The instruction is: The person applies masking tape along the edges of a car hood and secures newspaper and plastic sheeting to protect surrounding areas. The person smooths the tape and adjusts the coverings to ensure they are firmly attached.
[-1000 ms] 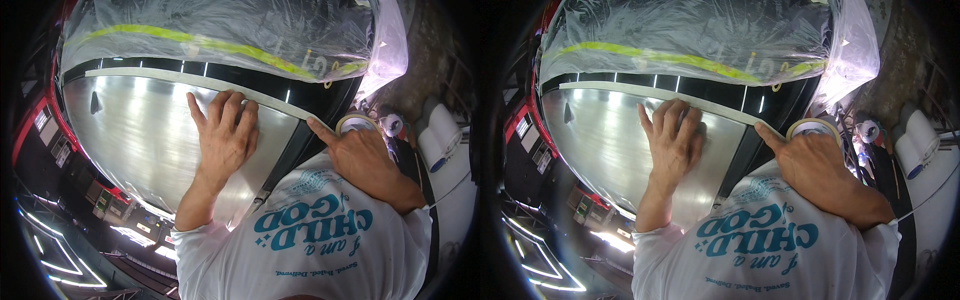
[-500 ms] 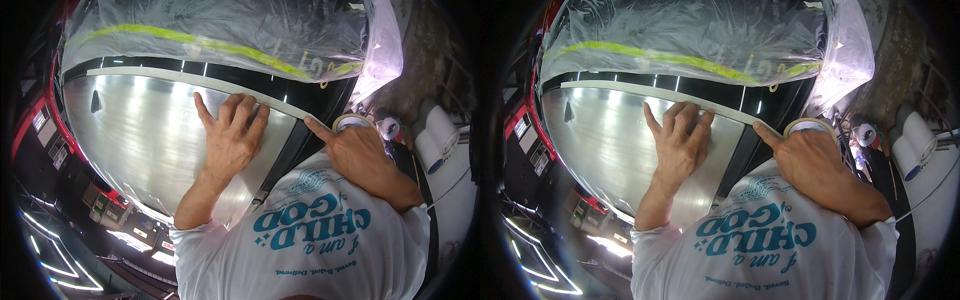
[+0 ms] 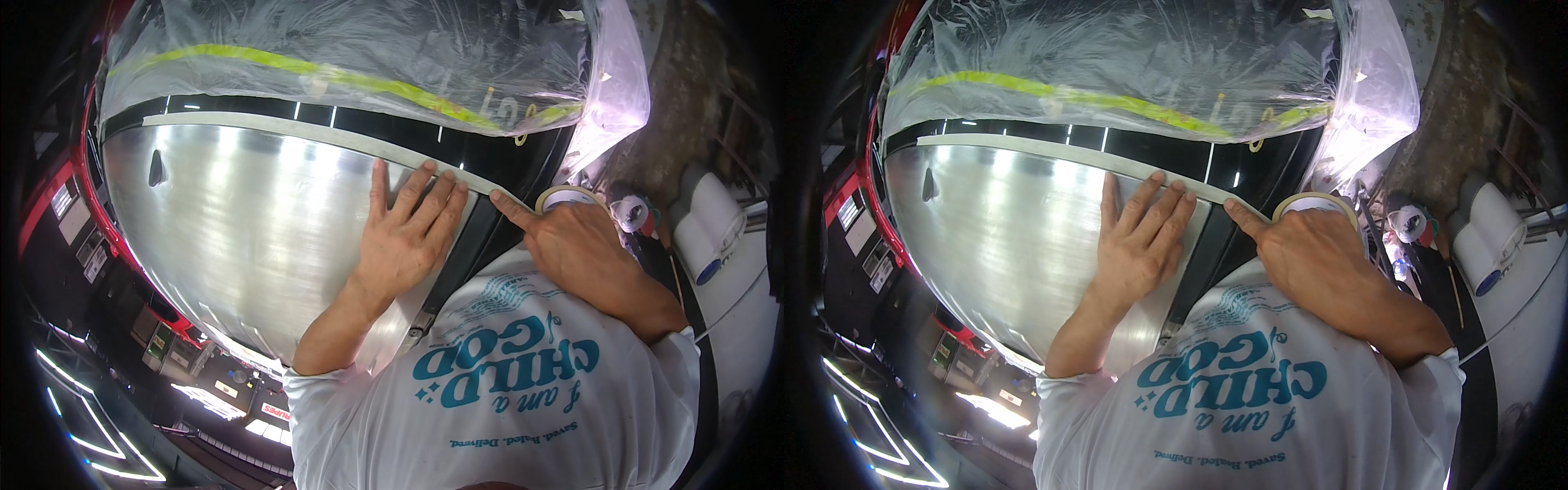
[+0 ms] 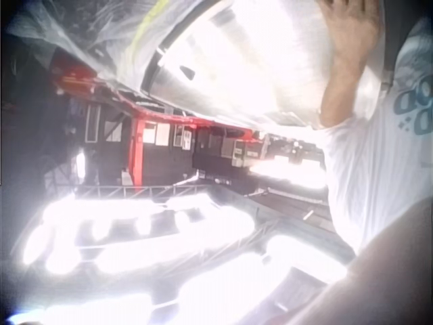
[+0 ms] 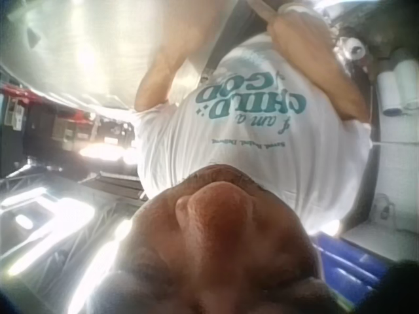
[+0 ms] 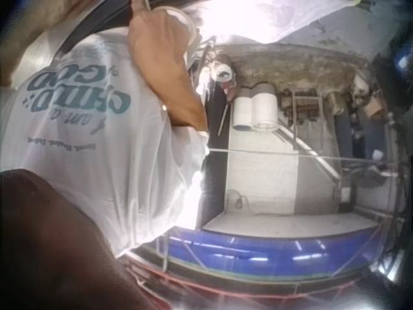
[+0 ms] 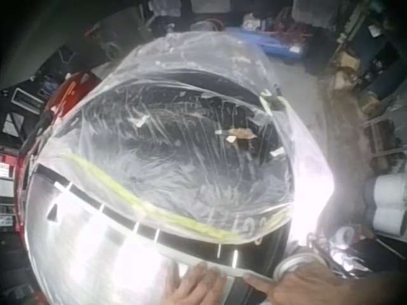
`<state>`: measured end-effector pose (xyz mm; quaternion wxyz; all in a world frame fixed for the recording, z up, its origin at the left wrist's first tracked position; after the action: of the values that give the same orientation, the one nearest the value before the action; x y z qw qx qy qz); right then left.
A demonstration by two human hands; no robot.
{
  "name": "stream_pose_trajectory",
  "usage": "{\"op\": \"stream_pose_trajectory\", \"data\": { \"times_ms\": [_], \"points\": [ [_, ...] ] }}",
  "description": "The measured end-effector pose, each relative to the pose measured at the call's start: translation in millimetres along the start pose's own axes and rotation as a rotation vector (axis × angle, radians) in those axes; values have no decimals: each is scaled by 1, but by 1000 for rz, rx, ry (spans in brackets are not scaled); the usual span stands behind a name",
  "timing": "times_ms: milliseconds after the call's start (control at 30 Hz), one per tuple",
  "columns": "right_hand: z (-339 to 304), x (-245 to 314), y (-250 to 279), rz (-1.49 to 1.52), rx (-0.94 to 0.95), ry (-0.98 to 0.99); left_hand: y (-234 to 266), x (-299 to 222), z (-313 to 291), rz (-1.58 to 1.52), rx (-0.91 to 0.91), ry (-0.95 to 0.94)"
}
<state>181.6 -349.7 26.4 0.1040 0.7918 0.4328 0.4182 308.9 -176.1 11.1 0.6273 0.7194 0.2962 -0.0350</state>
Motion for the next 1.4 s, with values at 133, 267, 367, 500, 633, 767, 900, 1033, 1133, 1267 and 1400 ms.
{"op": "stream_pose_trajectory", "data": {
  "times_ms": [133,267,367,500,633,767,900,1033,1133,1267,1400],
  "points": [
    [-2,-1,0,30,-48,17,2,-4,-22,-54,30,-213],
    [-3,2,5,44,-31,-6,6,-19,-32,-378,-69,-90],
    [-4,4,5,17,-31,-8,3,-27,-19,124,34,271],
    [-7,3,1,18,-106,25,-9,-53,-23,-581,81,-187],
    [-7,6,3,6,-77,-8,-14,-36,-41,-853,7,200],
    [-6,7,0,11,-21,-50,4,-11,-36,-279,-168,217],
    [-7,7,-3,-6,-48,-35,-4,-30,-27,94,-43,168],
    [-8,-1,-1,56,-66,20,-29,-43,-22,170,20,120],
    [-17,-7,7,224,-108,-77,-34,-50,-21,260,30,150],
    [-36,-8,9,346,-239,-187,-32,-56,-21,306,58,176],
    [-46,-16,0,436,-202,-244,-34,-57,-22,309,66,184]
  ]
}}
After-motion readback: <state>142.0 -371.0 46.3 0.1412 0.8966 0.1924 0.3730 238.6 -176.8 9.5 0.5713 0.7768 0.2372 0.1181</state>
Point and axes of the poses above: each hand's wrist, its own z-axis towards the middle knuckle, its own y-axis out of the back of the hand, x = y × z, the point moved 4 cm from there along z, towards the middle knuckle, and after that the axes turned 7 degrees about y, right-handed, at the moved point
